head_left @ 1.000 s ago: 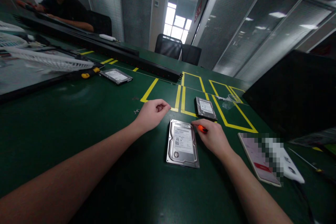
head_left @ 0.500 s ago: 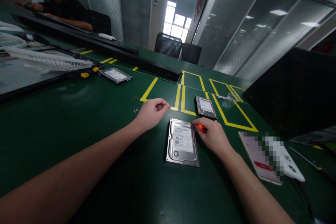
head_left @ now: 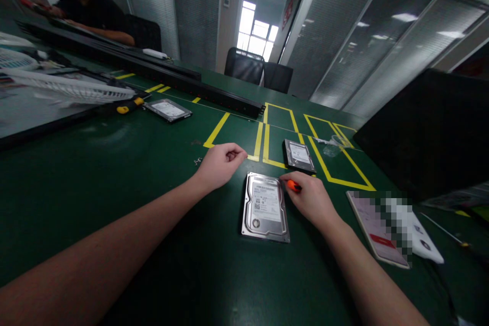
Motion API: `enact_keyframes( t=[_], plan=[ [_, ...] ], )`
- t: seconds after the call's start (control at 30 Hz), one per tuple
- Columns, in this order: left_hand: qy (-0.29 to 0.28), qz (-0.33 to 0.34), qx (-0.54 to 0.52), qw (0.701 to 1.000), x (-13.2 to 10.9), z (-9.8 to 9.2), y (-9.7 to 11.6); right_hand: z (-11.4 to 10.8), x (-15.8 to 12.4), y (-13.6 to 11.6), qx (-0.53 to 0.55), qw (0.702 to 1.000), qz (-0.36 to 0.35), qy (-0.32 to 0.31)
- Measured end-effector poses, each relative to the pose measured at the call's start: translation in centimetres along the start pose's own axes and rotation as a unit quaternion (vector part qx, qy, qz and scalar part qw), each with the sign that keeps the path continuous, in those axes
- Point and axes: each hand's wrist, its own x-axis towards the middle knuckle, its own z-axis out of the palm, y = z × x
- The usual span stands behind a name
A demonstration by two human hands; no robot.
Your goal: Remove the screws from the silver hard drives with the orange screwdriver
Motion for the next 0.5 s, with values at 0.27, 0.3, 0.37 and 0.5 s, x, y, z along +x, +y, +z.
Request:
enact_keyframes(
  t=[0.27, 0.3, 0.37, 0.5],
  plan=[
    [-0.002, -0.002, 0.006, 1.000, 0.03, 0.05, -0.09, -0.12, 0.02, -0.16, -0.016, 1.000, 0.003, -0.001],
    [-0.003, -0.002, 0.007, 1.000, 0.02, 0.06, -0.09, -0.10, 0.04, -0.18, -0.017, 1.000, 0.004, 0.000],
    [-0.006, 0.000, 0.009, 1.000, 0.03, 0.09, -0.15, -0.03, 0.07, -0.17, -0.016, 1.000, 0.005, 0.001],
    [-0.011, 0.000, 0.012, 1.000, 0.09, 0.09, -0.47, -0.11, -0.01, 0.10, -0.007, 1.000, 0.002, 0.011]
  ],
)
